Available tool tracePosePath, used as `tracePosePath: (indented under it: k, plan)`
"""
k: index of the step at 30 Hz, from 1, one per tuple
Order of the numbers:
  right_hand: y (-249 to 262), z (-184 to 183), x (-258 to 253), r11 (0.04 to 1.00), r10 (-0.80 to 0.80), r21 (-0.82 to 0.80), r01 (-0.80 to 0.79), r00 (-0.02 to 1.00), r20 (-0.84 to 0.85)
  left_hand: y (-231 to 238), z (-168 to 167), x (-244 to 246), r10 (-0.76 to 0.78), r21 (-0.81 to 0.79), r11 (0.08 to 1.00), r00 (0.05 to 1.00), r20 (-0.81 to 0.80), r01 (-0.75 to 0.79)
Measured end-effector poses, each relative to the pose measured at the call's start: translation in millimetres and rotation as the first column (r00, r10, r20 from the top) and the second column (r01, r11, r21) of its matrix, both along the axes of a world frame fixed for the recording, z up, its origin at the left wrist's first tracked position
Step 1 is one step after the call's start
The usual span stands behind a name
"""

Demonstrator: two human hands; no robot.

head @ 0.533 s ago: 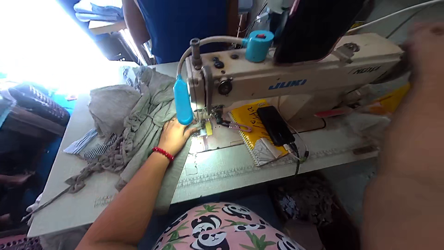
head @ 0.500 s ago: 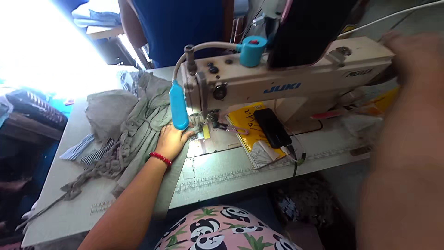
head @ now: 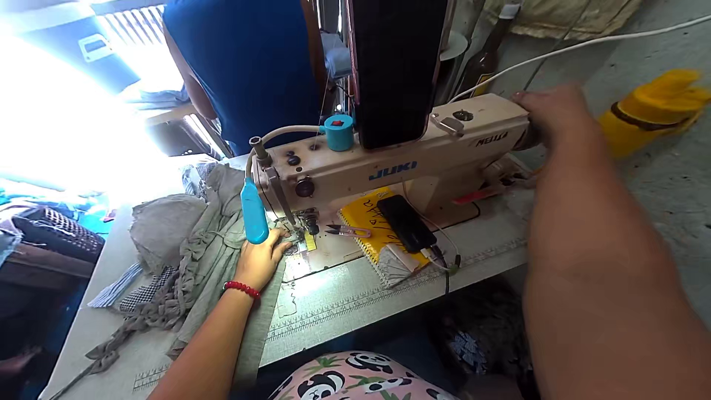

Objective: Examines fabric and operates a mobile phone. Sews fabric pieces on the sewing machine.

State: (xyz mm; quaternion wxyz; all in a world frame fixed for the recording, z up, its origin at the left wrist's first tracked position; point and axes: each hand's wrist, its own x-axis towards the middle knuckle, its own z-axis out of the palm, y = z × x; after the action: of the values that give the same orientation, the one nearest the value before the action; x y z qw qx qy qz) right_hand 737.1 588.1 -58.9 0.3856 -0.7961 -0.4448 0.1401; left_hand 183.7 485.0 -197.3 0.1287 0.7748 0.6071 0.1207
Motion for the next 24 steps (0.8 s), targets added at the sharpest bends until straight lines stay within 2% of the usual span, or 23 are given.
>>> tracePosePath:
  k: [1,3,5,6,8,10,13,15,16,18,19,21,22,24]
  plan:
    - [-3.3,-7.1,-5.1,0.999,-0.013,0.051,0.014,1.000,-0.024,-0.6,0.0,-0.1,0.003,-0.006,1.000,1.000,-0.003,-0.003]
    - [-24.4,-36.3,-13.1,0.964,-0.031,0.264,0.032,0.999,-0.007,-0.6,-2.6,-1.4,0.001,0.013,1.000,1.000,-0.010,-0.001]
    - [-38.1,-82.6,-7.4,0.867,-0.038,0.496,0.037,0.999,-0.007,-0.1,-3.1,-4.7,0.017,0.026,1.000,1.000,-0.016,-0.017]
    - [-43.7,-100.8,-1.0,0.836,-0.006,0.548,0.019,1.000,-0.025,-1.3,-2.7,-7.3,0.030,0.026,0.999,0.999,-0.020,-0.029]
    - [-49.5,-99.7,11.8,0.840,0.049,0.541,-0.046,0.999,0.010,-7.4,-1.2,-12.5,0.053,0.030,0.998,0.998,-0.023,-0.052]
    - [-45.2,-65.6,13.2,0.889,0.028,0.452,-0.067,0.995,0.092,-25.3,-3.2,-19.8,0.077,0.050,0.996,0.997,-0.009,-0.077]
    - [-28.6,-14.3,1.6,0.987,0.008,0.163,-0.018,0.998,0.062,-62.3,-6.0,-32.6,0.112,0.122,0.986,0.994,0.001,-0.112]
    - [-16.8,-10.4,2.5,0.997,0.007,0.078,-0.010,0.999,0.041,-90.7,-8.8,-40.7,0.145,0.152,0.978,0.989,-0.008,-0.142]
    - [-13.3,-16.2,6.0,0.996,0.015,0.093,-0.019,0.999,0.052,-104.3,-9.5,-43.7,0.157,0.158,0.975,0.988,-0.008,-0.154]
    - [-12.1,-35.9,11.3,0.974,0.026,0.222,-0.038,0.998,0.056,-126.5,-10.2,-47.7,0.174,0.168,0.971,0.985,-0.006,-0.170]
    - [-12.7,-48.7,13.2,0.939,0.048,0.340,-0.056,0.998,0.031,-135.0,-10.6,-49.8,0.181,0.173,0.969,0.984,-0.003,-0.177]
    - [-14.6,-82.1,19.3,0.802,0.181,0.586,-0.115,0.982,-0.055,-149.2,-11.5,-53.2,0.192,0.183,0.965,0.981,0.001,-0.189]
    - [-19.9,-95.9,20.1,0.755,0.217,0.647,-0.108,0.972,-0.091,-154.9,-11.9,-54.9,0.195,0.183,0.964,0.981,0.005,-0.193]
    - [-43.6,-109.1,5.4,0.772,0.136,0.636,0.002,0.976,-0.168,-166.3,-12.7,-60.2,0.209,0.188,0.960,0.978,0.003,-0.206]
